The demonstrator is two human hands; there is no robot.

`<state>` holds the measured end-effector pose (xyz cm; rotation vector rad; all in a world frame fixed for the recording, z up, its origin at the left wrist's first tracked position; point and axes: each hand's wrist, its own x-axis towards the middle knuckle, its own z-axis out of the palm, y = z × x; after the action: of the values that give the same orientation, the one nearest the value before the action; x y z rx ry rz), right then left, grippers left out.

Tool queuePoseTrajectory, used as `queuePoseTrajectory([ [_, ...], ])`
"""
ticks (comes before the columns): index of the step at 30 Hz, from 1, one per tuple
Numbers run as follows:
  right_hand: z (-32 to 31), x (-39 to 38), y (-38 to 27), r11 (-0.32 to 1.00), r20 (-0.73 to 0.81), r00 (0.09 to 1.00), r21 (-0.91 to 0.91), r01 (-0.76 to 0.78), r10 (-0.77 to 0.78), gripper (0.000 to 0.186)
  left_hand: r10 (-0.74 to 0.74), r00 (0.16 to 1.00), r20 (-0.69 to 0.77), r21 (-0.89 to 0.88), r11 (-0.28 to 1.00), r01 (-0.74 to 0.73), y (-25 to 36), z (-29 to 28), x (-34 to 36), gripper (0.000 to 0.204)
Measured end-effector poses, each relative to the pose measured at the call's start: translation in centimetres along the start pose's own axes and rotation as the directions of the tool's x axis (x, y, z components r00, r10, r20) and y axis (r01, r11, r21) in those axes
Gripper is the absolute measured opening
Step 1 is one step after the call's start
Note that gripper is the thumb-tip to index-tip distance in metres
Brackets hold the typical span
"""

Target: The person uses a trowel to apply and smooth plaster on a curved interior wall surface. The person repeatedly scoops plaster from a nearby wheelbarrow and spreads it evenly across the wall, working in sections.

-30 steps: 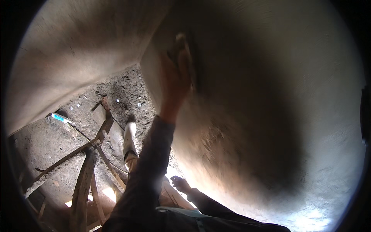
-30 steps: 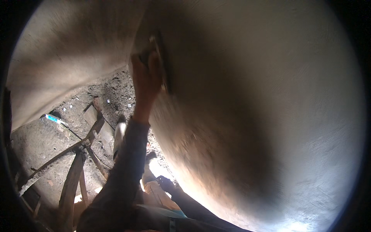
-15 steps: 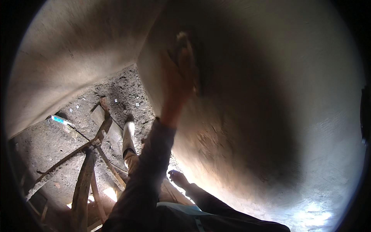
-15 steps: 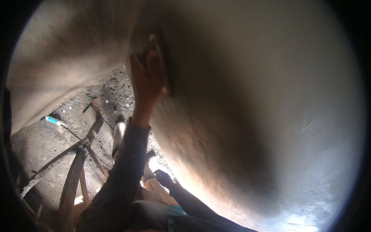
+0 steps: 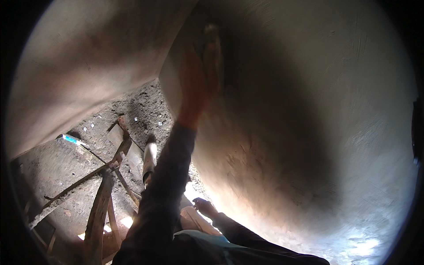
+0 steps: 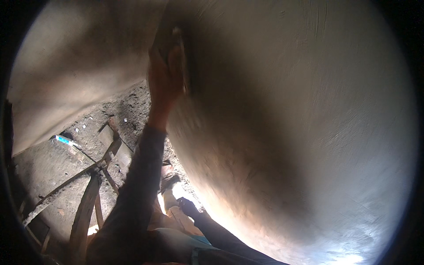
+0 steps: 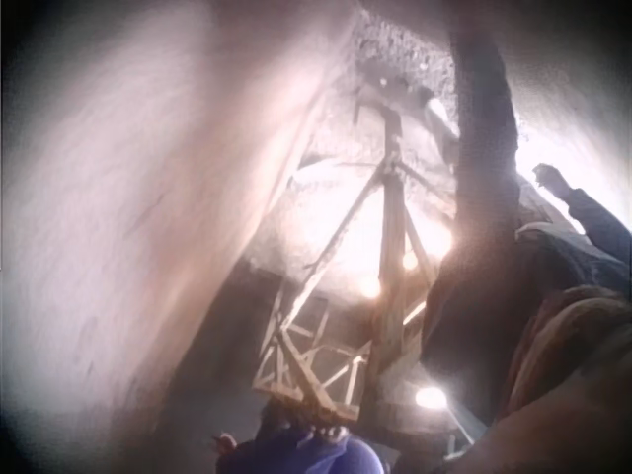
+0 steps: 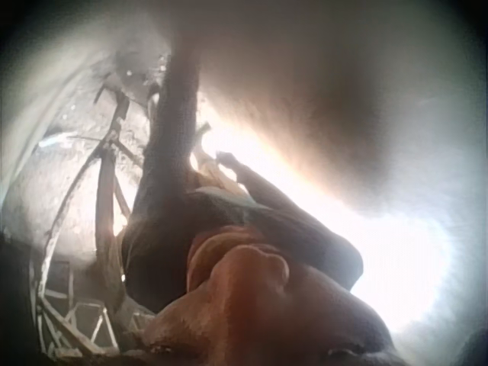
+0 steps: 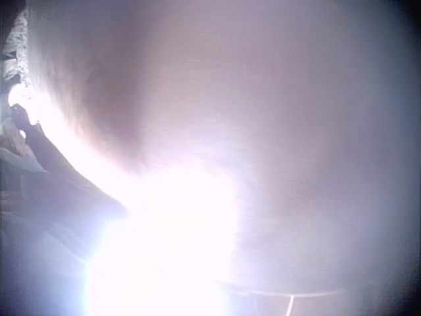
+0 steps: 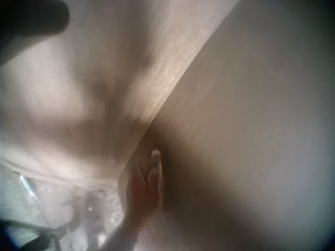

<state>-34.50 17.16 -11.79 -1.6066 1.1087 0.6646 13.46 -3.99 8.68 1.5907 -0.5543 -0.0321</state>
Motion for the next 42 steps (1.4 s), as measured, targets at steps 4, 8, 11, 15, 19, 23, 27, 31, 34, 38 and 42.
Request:
queuePoseTrajectory([
  [4,-0.6,0.1,-0.7,1.0,0.012,1.0,-0.003,-0.022,0.022,0.04,-0.186,0.981,-0.05,0.039,0.981,0.188,-0.7,1.1,-3.3,0.049],
  [8,1.3,-0.5,2.1,0.985,0.008,0.989,-0.091,0.145,-0.145,0.028,-0.218,0.966,0.137,-0.097,0.968,0.233,4.8,0.3,-15.5,0.05],
  [11,0.2,-1.0,-0.4,0.998,0.033,0.998,0.0,-0.061,0.061,0.027,-0.265,0.946,0.186,-0.121,0.95,0.289,3.9,0.4,-10.2,0.048],
  [15,-1.9,-0.2,-1.8,0.997,0.019,0.997,0.028,-0.078,0.078,0.032,-0.02,1.0,-0.007,-0.072,0.997,0.02,1.2,-0.7,2.6,0.045],
  [19,-0.9,-0.2,-1.0,0.995,-0.001,0.998,0.077,-0.063,0.063,0.034,-0.069,0.997,-0.035,-0.08,0.995,0.066,1.2,0.8,-3.6,0.052],
  [23,-0.6,-1.2,0.2,0.999,0.013,1.0,-0.022,0.028,-0.027,0.028,-0.252,0.939,0.234,-0.124,0.95,0.286,4.0,0.1,-16.7,0.066],
  [27,0.0,0.8,2.4,0.985,0.025,0.988,-0.087,0.152,-0.15,0.032,0.069,0.997,0.03,0.05,0.996,-0.07,5.1,0.9,-5.7,0.051],
  [31,-2.6,0.3,-3.5,0.996,0.013,0.997,0.043,-0.082,0.082,0.034,0.06,0.998,-0.006,-0.102,0.993,-0.061,6.2,-1.7,8.2,0.049],
  [34,-1.6,1.0,-1.4,0.992,0.063,0.995,0.093,-0.084,0.078,0.038,0.08,0.996,0.031,0.093,0.992,-0.083,6.6,-0.7,1.7,0.052],
  [38,-0.6,0.1,0.1,0.999,0.111,0.993,0.009,-0.039,0.038,0.027,-0.043,0.977,0.211,-0.113,0.991,0.068,7.6,-0.8,-11.8,0.057],
  [42,0.0,1.1,2.8,0.965,0.056,0.975,-0.135,0.223,-0.217,0.03,0.261,0.964,-0.048,0.068,0.964,-0.257,7.1,0.0,-1.6,0.058],
])
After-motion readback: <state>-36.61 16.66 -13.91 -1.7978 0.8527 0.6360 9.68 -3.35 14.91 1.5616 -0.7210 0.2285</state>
